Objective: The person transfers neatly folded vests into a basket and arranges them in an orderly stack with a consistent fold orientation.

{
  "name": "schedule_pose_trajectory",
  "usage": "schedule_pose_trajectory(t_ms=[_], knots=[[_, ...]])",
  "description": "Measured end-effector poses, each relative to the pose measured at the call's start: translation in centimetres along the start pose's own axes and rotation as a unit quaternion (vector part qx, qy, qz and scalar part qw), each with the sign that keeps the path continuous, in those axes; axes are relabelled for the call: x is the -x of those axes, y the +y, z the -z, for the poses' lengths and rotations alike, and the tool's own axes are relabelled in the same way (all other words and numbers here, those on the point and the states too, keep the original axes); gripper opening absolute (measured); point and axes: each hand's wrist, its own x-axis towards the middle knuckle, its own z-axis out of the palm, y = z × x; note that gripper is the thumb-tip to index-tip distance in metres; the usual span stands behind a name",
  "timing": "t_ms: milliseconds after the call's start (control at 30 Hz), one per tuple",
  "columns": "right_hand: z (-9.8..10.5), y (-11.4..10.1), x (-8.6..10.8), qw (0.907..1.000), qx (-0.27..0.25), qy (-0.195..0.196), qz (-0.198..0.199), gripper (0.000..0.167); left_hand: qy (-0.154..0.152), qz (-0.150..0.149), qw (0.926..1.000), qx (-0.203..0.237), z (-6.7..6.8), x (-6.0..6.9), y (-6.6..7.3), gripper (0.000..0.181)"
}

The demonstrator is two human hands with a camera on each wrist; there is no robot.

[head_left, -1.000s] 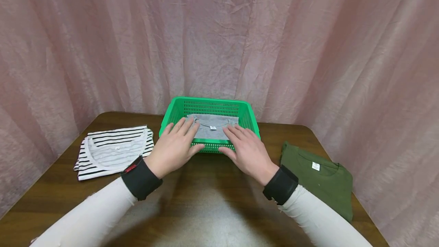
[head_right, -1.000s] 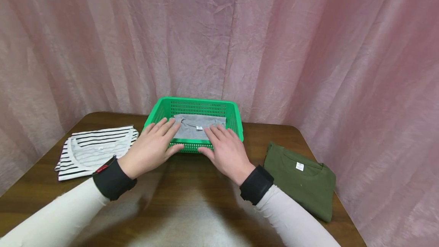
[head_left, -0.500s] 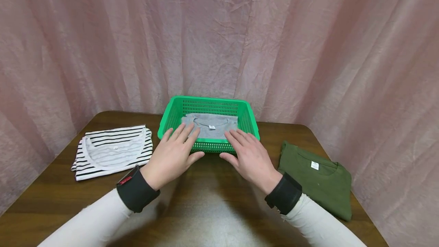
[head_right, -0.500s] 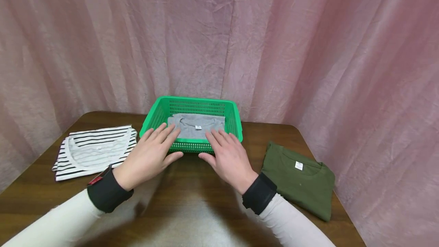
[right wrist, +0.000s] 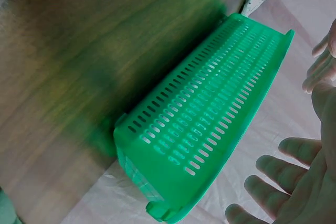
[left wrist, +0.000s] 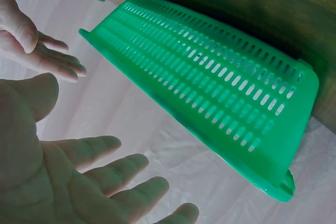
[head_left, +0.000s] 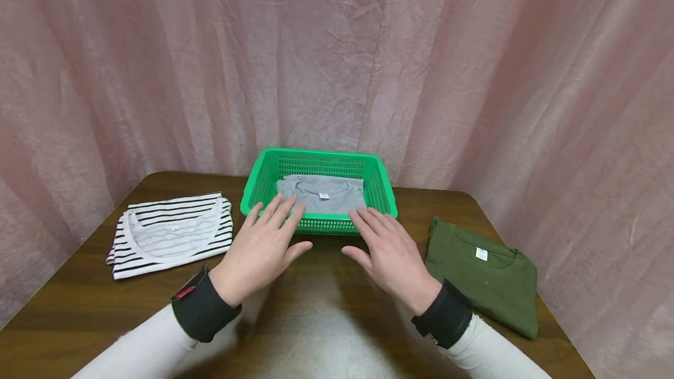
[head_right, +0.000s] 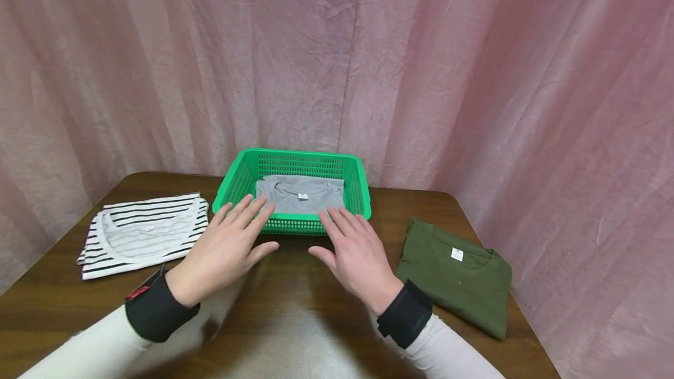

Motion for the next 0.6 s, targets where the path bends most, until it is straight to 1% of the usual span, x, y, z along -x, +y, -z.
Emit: schedule_pose_trajectory(t_ms=[267,400,600], knots=[[0.2,0.0,1.3,0.9999,0.000,-0.004,-0.010,0.073,-0.010,0.000,0.9999,0.003,-0.1,0.3,1.0,0.076],[0.4,0.0,1.9,0.9997,0.001,-0.009,-0.022,0.073,-0.013,-0.001,0.9999,0.009,-0.2,0.4,1.5,0.076],[0.3,0.1,2.8,0.9994,0.001,-0.015,-0.031,0.074,-0.009,-0.009,0.9997,0.019,-0.4,0.4,2.2,0.074]])
